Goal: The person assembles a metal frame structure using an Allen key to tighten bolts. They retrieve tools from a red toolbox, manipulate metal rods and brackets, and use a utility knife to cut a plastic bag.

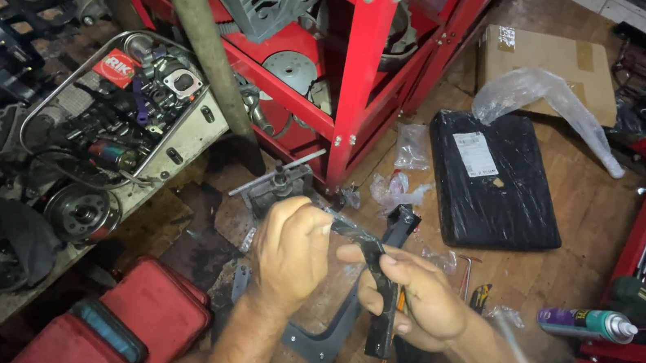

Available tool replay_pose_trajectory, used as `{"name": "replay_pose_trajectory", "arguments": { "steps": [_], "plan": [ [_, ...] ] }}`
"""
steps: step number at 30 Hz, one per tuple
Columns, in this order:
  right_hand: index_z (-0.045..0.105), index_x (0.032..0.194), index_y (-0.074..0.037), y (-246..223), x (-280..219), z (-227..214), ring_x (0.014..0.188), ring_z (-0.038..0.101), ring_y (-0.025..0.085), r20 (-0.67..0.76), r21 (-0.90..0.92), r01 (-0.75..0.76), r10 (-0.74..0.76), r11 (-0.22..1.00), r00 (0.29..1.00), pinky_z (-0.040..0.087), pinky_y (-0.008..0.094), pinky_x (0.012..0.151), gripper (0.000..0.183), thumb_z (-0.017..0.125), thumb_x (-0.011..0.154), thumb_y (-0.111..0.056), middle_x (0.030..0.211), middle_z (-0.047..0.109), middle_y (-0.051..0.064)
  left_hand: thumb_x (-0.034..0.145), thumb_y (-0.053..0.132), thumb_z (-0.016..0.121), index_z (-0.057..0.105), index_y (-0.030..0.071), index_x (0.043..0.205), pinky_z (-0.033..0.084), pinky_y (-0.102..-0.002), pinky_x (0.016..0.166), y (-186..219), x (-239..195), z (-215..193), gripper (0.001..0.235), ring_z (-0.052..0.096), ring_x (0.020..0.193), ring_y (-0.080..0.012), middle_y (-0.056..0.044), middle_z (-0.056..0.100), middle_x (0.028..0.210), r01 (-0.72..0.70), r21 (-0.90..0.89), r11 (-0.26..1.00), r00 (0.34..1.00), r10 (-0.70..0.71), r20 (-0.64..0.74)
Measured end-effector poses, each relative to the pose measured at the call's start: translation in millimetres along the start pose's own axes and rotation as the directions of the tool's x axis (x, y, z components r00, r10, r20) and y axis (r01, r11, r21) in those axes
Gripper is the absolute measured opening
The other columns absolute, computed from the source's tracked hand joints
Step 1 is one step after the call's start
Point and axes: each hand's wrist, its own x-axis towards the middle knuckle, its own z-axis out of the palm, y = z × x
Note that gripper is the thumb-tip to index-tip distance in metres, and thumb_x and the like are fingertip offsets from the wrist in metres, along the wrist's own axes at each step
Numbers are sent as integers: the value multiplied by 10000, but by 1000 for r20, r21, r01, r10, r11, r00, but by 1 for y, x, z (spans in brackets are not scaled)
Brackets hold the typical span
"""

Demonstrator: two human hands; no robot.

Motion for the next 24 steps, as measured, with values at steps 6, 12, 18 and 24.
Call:
{"name": "replay_pose_trajectory", "arguments": {
  "steps": [6,12,18,24],
  "plan": [
    [581,1419,66,0,-2,3,338,327,120,0,61,-27,28,998,1000,223,218,314,549,447,1012,-277,630,551,155,1062,180,444,618,14,995,518,-396,837,8,3,-3,249,597,882,-292,-148,586,1019,42,-70,997,999,-43,-14],
    [562,1430,79,-3,0,1,347,345,106,-37,42,32,-31,999,999,224,199,307,551,464,1003,-254,638,554,128,1036,80,477,578,-8,1006,573,-336,773,11,8,4,137,626,894,-257,-147,628,955,46,-286,957,986,-90,-142],
    [558,1435,-36,-5,4,-5,405,393,152,-52,-225,140,-156,964,986,293,215,372,571,545,961,-353,725,568,150,999,217,547,629,30,1115,577,-342,894,27,18,-13,235,692,994,-238,-103,694,1050,266,-366,892,958,-287,-4],
    [443,1467,-52,5,7,-6,505,443,122,86,-376,276,-263,885,961,425,236,461,531,547,1016,-311,849,589,120,916,134,702,705,57,1126,621,-277,849,28,6,-7,223,753,906,-158,-70,772,1052,454,-369,811,876,-482,19]
  ]
}}
